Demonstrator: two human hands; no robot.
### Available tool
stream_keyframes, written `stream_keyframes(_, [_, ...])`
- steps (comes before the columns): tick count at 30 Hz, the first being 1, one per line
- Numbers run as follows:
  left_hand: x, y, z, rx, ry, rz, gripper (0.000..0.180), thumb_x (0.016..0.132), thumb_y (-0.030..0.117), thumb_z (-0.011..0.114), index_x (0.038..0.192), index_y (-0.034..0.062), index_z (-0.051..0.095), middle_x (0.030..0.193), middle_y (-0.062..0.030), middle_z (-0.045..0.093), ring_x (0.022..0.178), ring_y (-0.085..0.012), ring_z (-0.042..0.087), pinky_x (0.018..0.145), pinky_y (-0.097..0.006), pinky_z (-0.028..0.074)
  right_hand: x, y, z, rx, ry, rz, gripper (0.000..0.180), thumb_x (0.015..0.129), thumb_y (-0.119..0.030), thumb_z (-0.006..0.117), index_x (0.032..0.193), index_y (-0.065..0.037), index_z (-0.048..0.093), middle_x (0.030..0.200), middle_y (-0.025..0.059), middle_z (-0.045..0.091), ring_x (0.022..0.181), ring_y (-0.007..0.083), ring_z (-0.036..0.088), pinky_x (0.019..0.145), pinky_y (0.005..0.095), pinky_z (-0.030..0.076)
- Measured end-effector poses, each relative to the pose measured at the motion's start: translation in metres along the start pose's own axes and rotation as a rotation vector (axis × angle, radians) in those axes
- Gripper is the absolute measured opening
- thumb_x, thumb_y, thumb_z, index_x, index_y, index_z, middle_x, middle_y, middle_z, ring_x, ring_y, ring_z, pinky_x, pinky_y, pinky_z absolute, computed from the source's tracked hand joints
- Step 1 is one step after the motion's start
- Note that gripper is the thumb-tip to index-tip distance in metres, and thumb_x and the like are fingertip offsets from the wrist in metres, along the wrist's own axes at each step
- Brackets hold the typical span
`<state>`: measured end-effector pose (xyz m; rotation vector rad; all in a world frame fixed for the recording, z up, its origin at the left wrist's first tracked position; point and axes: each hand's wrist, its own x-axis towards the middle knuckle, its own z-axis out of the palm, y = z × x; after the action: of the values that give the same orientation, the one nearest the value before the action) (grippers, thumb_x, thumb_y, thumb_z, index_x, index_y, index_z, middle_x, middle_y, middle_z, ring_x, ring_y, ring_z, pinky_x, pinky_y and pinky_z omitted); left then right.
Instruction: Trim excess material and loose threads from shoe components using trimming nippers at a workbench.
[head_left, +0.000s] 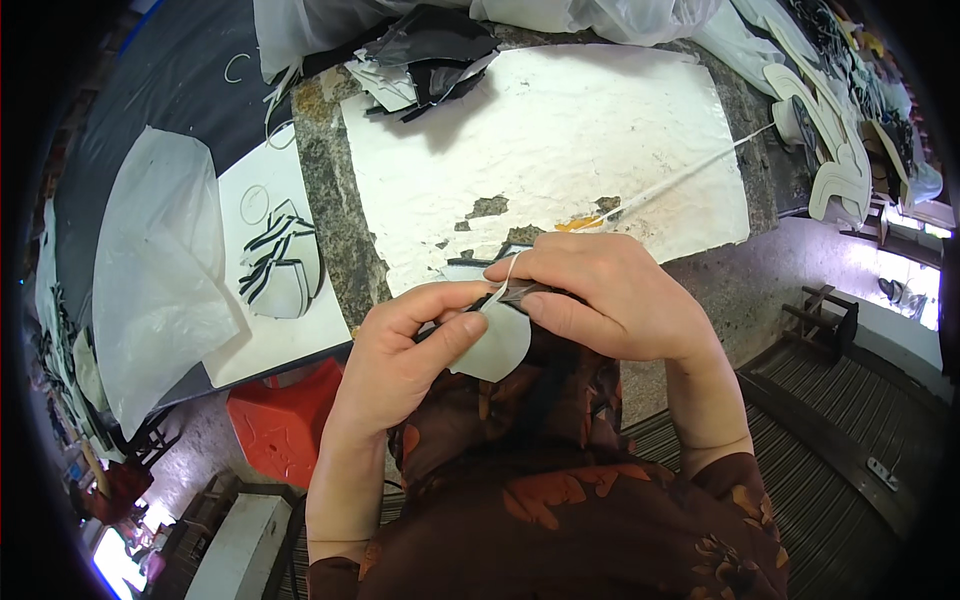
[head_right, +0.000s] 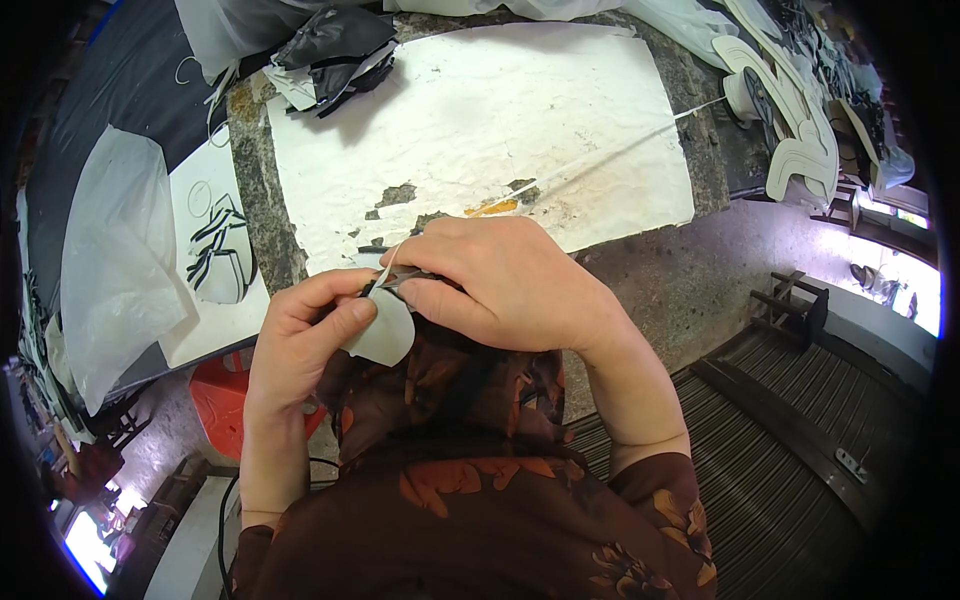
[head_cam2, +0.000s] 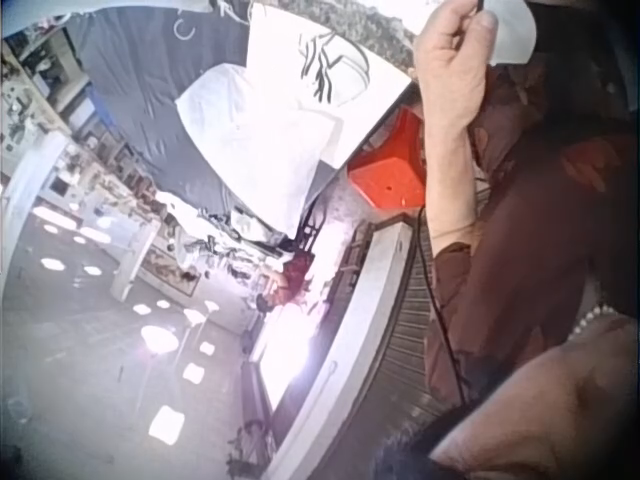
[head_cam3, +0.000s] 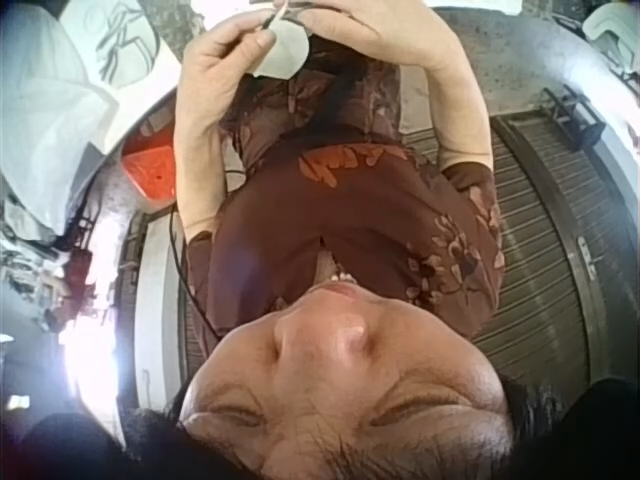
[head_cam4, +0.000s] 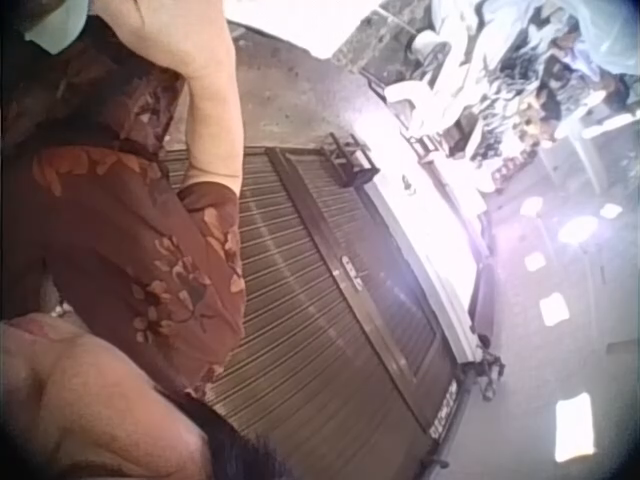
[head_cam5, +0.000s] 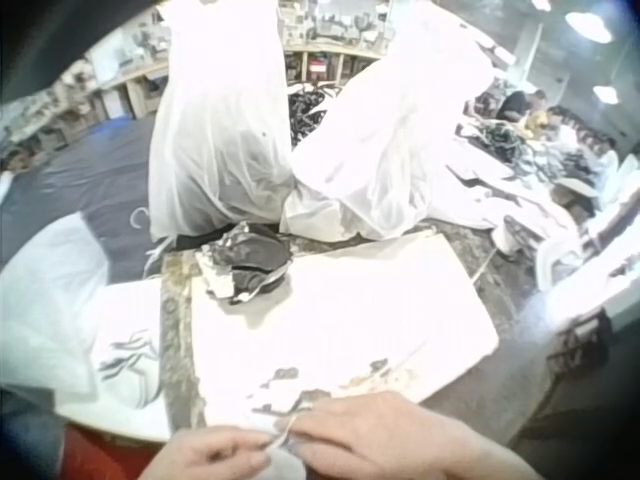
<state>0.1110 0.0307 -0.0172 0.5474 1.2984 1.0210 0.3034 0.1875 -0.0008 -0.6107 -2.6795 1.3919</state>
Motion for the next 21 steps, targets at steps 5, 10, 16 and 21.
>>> stream_keyframes(5, [-0.004, 0.014, 0.002, 0.140, 0.028, 0.052, 0.027, 0.101, 0.007, 0.068, 0.127, 0.0003, 0.072, 0.101, 0.0014, 0.070, 0.083, -0.0035, 0.056, 0.073, -0.021, 0.046, -0.001, -0.001, -0.004, 0.110, 0.013, -0.030, 0.029, 0.101, -0.032, 0.058, 0.113, -0.010, 0.073, 0.094, 0.0096, 0.070, 0.090, 0.0324, 0.069, 0.076, 0.0421, 0.055])
stream_keyframes(10, [0.003, 0.004, 0.003, 0.149, 0.043, 0.079, 0.027, 0.100, 0.008, 0.069, 0.126, 0.0002, 0.072, 0.101, 0.0007, 0.069, 0.083, -0.0037, 0.056, 0.072, -0.021, 0.046, 0.003, 0.004, 0.001, -0.009, 0.012, -0.044, 0.030, 0.102, -0.034, 0.059, 0.115, -0.011, 0.072, 0.091, 0.0082, 0.068, 0.088, 0.0312, 0.068, 0.074, 0.0411, 0.054])
stream_keyframes(16, [0.002, 0.002, 0.008, 0.141, 0.040, 0.096, 0.027, 0.100, 0.008, 0.069, 0.126, 0.0000, 0.072, 0.102, -0.0002, 0.069, 0.083, -0.0040, 0.057, 0.072, -0.022, 0.046, -0.002, 0.009, 0.005, 0.030, 0.053, -0.079, 0.029, 0.099, -0.030, 0.066, 0.118, -0.008, 0.073, 0.080, 0.0086, 0.063, 0.076, 0.0306, 0.064, 0.069, 0.0399, 0.050])
stream_keyframes(21, [0.002, 0.000, 0.005, 0.140, 0.020, 0.075, 0.026, 0.100, 0.009, 0.068, 0.125, 0.0006, 0.073, 0.104, -0.0010, 0.071, 0.085, -0.0045, 0.058, 0.073, -0.022, 0.047, -0.003, 0.014, 0.014, 0.149, 0.119, 0.013, 0.029, 0.100, -0.029, 0.065, 0.114, -0.005, 0.073, 0.088, 0.0098, 0.069, 0.081, 0.0286, 0.066, 0.074, 0.0371, 0.051])
